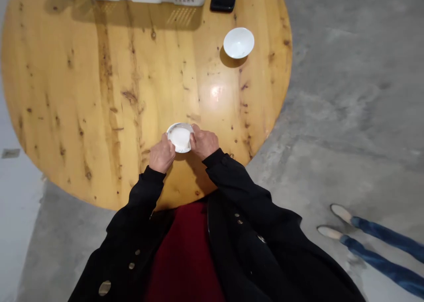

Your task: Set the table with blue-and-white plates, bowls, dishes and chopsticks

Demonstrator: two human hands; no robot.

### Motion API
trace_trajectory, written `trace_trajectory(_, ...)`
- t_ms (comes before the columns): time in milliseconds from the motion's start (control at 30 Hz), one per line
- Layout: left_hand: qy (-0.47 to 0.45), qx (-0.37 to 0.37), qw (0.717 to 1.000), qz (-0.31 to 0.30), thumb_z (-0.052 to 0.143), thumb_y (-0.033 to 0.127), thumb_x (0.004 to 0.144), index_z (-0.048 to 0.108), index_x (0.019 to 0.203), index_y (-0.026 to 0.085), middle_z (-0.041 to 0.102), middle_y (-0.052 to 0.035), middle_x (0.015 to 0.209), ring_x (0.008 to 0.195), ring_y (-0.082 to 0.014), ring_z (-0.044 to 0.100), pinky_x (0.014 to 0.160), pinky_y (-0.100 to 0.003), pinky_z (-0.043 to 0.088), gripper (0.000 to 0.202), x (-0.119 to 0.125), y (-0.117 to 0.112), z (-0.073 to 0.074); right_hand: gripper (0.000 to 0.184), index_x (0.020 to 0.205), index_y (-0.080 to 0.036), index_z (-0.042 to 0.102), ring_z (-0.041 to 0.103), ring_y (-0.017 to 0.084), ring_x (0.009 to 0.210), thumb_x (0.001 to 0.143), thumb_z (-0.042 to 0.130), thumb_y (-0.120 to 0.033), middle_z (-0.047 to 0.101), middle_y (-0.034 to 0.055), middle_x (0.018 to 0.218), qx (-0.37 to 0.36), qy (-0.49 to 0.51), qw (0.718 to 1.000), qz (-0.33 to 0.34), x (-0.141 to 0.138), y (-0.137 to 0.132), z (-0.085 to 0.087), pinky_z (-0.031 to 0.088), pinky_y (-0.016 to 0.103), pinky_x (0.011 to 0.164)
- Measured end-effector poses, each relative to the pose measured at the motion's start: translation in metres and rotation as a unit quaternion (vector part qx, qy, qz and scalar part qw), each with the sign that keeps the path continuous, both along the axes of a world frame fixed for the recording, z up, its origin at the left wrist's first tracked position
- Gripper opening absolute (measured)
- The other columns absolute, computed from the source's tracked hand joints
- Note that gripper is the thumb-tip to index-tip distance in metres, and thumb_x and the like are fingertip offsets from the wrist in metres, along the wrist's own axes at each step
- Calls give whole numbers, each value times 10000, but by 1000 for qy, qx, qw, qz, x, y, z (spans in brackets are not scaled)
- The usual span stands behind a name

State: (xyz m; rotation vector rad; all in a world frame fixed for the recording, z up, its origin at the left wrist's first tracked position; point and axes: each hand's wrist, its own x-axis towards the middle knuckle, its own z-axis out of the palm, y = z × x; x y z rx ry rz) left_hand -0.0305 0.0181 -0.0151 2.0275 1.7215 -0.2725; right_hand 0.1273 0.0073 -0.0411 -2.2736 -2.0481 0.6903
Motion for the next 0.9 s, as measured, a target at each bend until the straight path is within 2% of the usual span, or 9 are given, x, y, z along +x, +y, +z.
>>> trace_trajectory(100, 54, -15, 998, 20, 341, 182, 979, 490, 1272, 70, 716, -188, 1009, 943, -262, 720, 814, -329, 513, 347, 8, -3, 5, 492, 1406, -92, 512, 659, 259, 790, 982, 336, -268, 732, 165, 923, -22, -4, 999, 37, 0, 3, 8, 410, 309, 699)
trace_trajectory(233, 67, -8, 997, 44, 361, 176, 973, 493, 1247, 81, 718, -196, 1020, 996, -268, 717, 853, -338, 518, 319, 11, -1, 9, 469, 1394, -78, 500, 652, 252, 803, 998, 322, -252, 729, 187, 959, -34, -1, 997, 62, -3, 9, 14, 406, 310, 699)
trace_trajectory(367, 72, -9, 996, 50, 364, 179, 973, 481, 1256, 72, 707, -215, 1077, 1015, -285, 716, 870, -365, 521, 324, 12, 1, 7, 457, 1406, -105, 483, 656, 260, 826, 1001, 321, -242, 722, 186, 1015, -51, -17, 996, 72, -5, 15, 13, 419, 327, 723)
trace_trajectory(533, 76, 0, 995, 61, 376, 198, 967, 422, 1380, 51, 687, -214, 1143, 1020, -321, 708, 833, -385, 535, 440, 13, -2, 4, 460, 1439, -124, 443, 675, 275, 888, 1005, 335, -235, 719, 190, 1074, -62, -32, 994, 81, -9, 18, 9, 440, 339, 759)
trace_trajectory(633, 69, 6, 996, 65, 361, 208, 976, 382, 1444, 61, 671, -211, 1177, 1031, -312, 703, 840, -368, 529, 491, 7, -3, 3, 468, 1463, -158, 423, 675, 276, 925, 1015, 344, -265, 705, 190, 1132, -58, -34, 995, 67, -11, 18, 9, 452, 350, 787)
trace_trajectory(733, 43, 22, 996, 70, 343, 303, 1007, 412, 1449, 90, 627, -233, 1248, 1061, -317, 691, 862, -375, 517, 495, -3, 1, 2, 460, 1440, -187, 466, 671, 283, 963, 1019, 364, -342, 684, 185, 1183, -48, -6, 998, 38, -10, 18, 9, 457, 355, 804)
trace_trajectory(833, -5, -5, 995, 95, 299, 413, 1024, 532, 1326, 124, 639, -231, 1240, 1090, -328, 675, 890, -401, 503, 479, -10, 12, -1, 417, 1314, -163, 572, 659, 288, 1015, 1008, 390, -381, 690, 168, 1181, -53, 59, 997, 8, -9, 21, 4, 451, 338, 818)
trace_trajectory(900, -40, -40, 992, 109, 250, 418, 1030, 573, 1229, 135, 689, -217, 1164, 1081, -329, 678, 895, -410, 497, 474, -12, 19, -3, 384, 1224, -137, 610, 655, 280, 1019, 1010, 380, -358, 709, 161, 1141, -70, 94, 993, -11, -11, 23, 0, 444, 322, 818)
